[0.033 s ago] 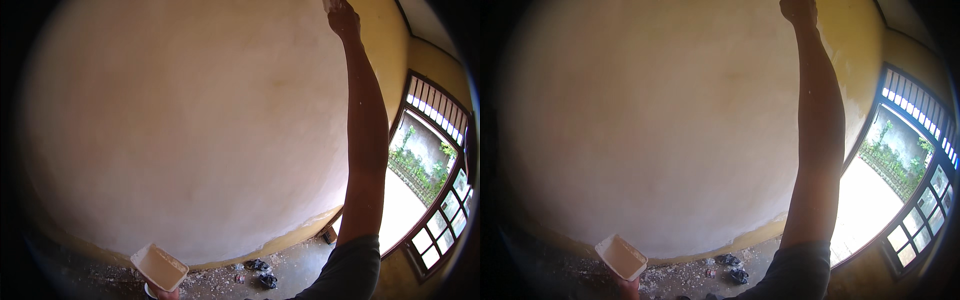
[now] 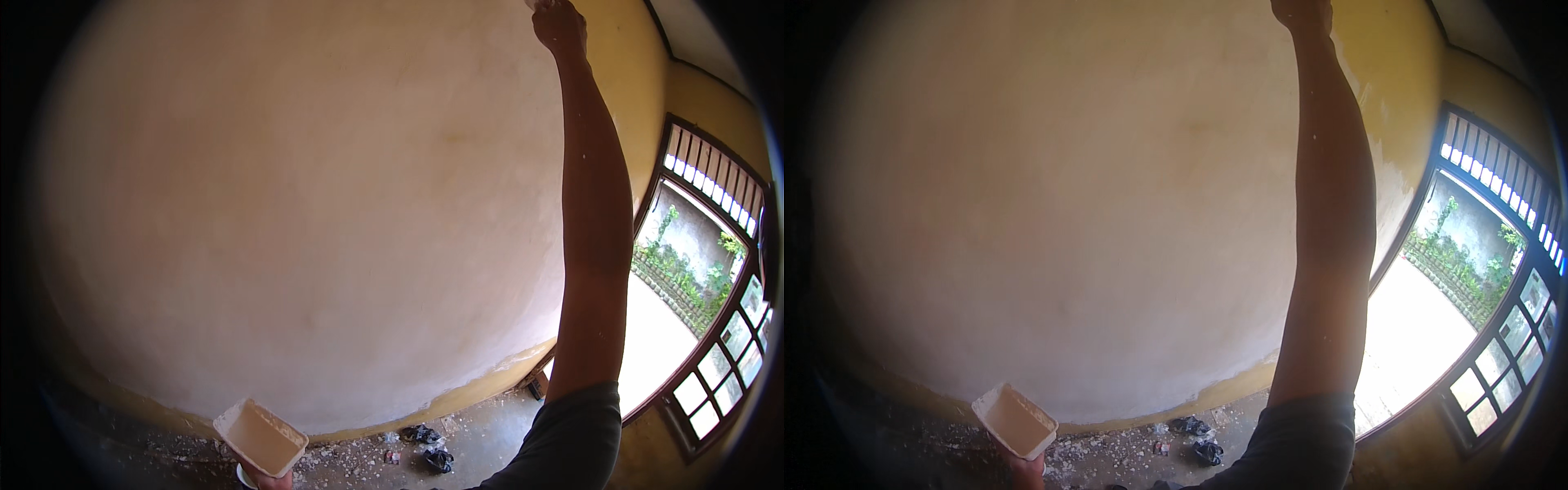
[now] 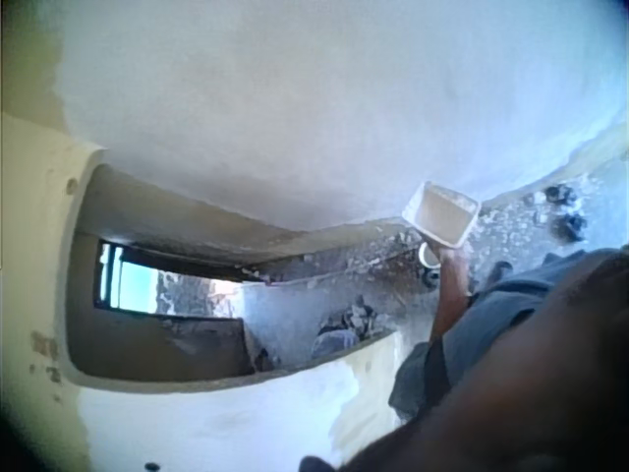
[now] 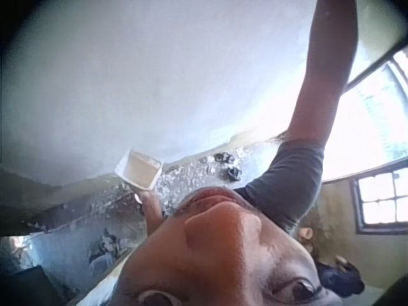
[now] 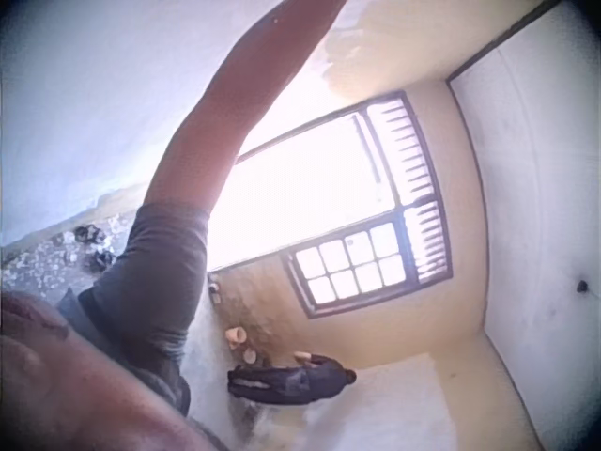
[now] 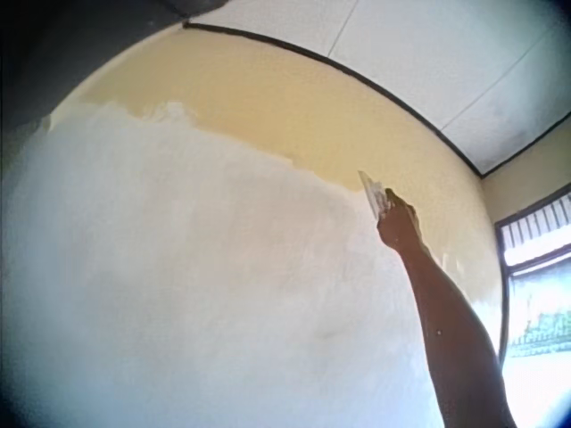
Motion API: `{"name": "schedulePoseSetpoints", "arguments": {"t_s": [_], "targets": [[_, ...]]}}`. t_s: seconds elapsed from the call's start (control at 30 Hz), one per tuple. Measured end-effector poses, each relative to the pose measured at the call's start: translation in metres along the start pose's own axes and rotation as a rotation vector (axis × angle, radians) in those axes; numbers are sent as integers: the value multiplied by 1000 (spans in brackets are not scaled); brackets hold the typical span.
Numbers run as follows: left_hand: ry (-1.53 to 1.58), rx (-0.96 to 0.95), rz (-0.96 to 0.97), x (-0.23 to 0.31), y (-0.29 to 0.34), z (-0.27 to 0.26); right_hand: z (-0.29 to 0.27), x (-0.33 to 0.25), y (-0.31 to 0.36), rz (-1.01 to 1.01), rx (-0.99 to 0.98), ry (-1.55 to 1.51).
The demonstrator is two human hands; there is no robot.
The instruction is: The person applies a putty-like substance to a wall using a broad scraper, repeatedly scooping material from a plastic container onto the scraper and then smoothing it across the wall surface.
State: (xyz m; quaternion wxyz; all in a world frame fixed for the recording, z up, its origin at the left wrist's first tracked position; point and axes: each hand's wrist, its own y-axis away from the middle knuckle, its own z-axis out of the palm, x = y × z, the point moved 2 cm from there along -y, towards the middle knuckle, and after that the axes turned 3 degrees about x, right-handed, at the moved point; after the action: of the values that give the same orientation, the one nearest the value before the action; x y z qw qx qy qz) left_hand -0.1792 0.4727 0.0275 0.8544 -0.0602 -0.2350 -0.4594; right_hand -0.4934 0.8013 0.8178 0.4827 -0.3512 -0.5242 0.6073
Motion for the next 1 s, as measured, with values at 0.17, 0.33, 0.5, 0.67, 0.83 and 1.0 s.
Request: {"name": "schedulePoseSetpoints", "arguments": {"t_s": [0.17, 0.33, 0.5, 0.67, 0.83, 1.0], "targets": [[-96, 34, 79, 10, 1, -4, 7, -67, -10, 190, -148, 85], [-125, 27, 94, 5, 2, -4, 8, -94, -29, -132, -201, 218], [-144, 8, 122, 14, 1, -9, -13, -89, 15, -146, -379, 176], [-124, -61, 134, 28, -18, 11, -41, -111, 139, -214, -375, 129], [133, -53, -174, 44, -41, 50, -101, -131, 293, -92, -481, -146], [83, -245, -160, 52, -64, 55, -178, -242, 431, 797, -1031, -856]]}}
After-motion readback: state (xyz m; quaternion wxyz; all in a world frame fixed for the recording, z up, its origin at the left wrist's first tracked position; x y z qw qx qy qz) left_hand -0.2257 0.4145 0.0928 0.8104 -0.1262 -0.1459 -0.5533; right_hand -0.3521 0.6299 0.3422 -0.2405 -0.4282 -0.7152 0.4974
